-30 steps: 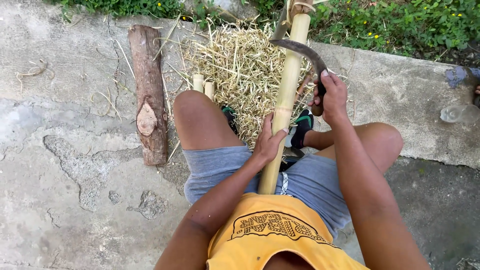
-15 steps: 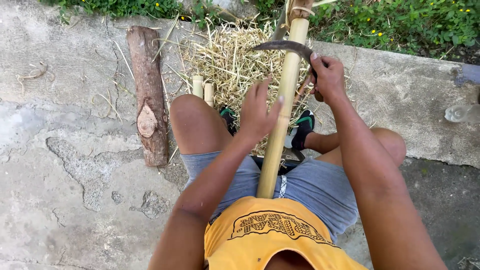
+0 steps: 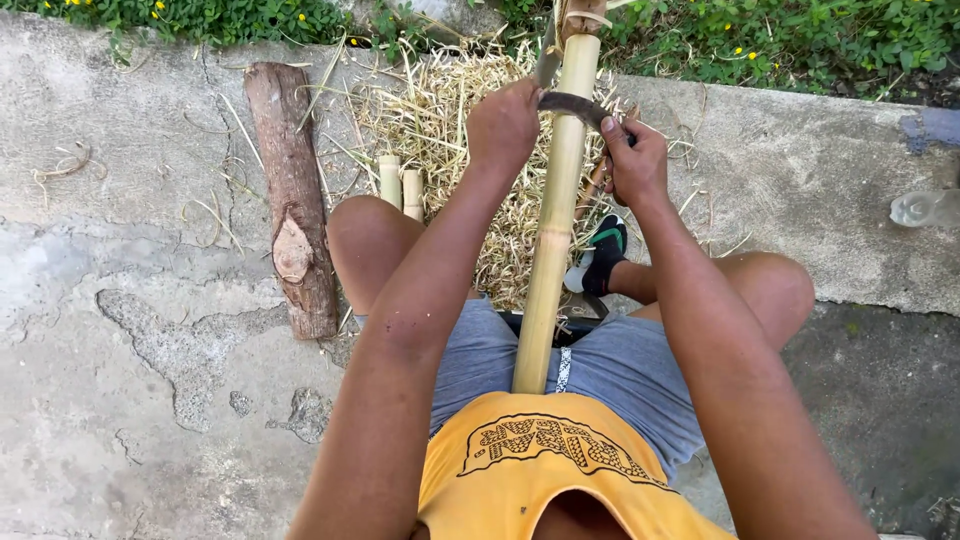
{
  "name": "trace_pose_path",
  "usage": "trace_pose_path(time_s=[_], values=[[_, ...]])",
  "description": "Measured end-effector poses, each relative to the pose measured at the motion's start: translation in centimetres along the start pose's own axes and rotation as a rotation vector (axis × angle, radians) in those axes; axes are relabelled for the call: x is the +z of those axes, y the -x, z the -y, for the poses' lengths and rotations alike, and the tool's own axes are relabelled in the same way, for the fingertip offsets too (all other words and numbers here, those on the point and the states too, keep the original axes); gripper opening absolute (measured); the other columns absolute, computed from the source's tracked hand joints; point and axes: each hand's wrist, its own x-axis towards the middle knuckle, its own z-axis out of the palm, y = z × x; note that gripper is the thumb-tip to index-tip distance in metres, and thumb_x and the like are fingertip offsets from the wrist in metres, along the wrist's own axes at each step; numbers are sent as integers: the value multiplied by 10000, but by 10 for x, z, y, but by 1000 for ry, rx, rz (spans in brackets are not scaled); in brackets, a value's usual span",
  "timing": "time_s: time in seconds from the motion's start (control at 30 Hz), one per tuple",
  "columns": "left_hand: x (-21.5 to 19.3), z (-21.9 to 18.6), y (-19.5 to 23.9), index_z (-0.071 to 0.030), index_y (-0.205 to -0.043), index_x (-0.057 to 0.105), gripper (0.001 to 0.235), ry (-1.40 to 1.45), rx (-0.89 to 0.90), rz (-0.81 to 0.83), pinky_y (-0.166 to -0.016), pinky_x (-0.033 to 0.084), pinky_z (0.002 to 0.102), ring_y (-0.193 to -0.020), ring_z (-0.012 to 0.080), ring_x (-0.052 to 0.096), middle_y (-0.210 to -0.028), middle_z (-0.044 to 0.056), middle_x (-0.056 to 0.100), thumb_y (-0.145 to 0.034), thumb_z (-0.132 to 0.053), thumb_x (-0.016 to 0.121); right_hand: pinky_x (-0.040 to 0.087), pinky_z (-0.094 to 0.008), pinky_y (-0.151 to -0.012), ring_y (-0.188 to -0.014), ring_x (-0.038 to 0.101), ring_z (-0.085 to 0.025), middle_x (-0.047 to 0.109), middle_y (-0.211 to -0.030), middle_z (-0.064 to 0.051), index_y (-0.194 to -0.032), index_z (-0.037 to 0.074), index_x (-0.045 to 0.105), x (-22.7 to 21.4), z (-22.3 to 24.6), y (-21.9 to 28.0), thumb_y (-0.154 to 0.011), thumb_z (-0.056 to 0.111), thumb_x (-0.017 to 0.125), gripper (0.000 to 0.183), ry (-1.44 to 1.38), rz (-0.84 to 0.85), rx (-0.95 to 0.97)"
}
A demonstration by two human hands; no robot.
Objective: Using a curved sickle to scrape nodes and bark from a bamboo stalk held between the legs.
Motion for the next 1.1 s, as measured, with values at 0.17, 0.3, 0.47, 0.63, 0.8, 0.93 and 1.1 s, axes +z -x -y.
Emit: trace_pose_path(time_s=[0.17,0.3,0.47,0.63,0.8,0.93,1.1], values=[[3,4,27,-137,-925,736,296,-16,42,-72,-524,511,428,-583,263,678,-709,67,714,-1029,-340,548,433,-289,-344,-394,503,-110,540,-574,-14,-828,10,634,1,-8,22,-1019,466,654,495,27,-4,29],[-5,4,56,-122,-960,722,272,47,116,-124,-526,536,414,-603,267,691,-765,70,726,-1031,-316,544,449,-279,-360,-423,501,-91,527,-570,-7,-856,12,644,4,-18,44,-1009,462,669,477,-3,-6,33],[-28,-5,110,-116,-983,724,263,10,47,16,-504,533,447,-576,293,692,-735,103,720,-1043,-310,556,399,-274,-388,-420,499,-96,529,-562,-10,-847,17,623,0,-39,91,-1020,443,650,460,-29,57,36],[-73,-18,163,-98,-874,745,275,-77,-62,257,-644,557,509,-682,357,702,-747,162,723,-1003,-308,624,402,-286,-365,-390,509,-108,532,-532,-10,-795,33,596,-9,-52,150,-996,404,632,424,-4,185,179],[-114,-25,180,-126,-1022,795,265,174,-242,726,-803,542,454,-882,298,719,-953,145,761,-931,-319,637,440,-275,-376,-370,433,-105,527,-533,-36,-814,35,611,-19,-80,187,-999,387,616,397,-136,337,384],[-43,30,192,-70,-1191,733,392,877,-504,241,-922,567,390,-1055,244,733,-1176,114,777,-1028,-352,514,408,-299,-392,-404,449,-127,537,-593,-39,-865,46,571,-29,-77,181,-1012,437,577,418,-308,120,408],[29,36,249,-63,-1555,353,737,962,-425,562,-1073,426,378,-1234,221,606,-1419,170,596,-924,-170,719,476,-346,-538,-502,443,-127,520,-690,-18,-954,98,533,-57,-87,165,-1083,541,462,466,-780,-149,439]])
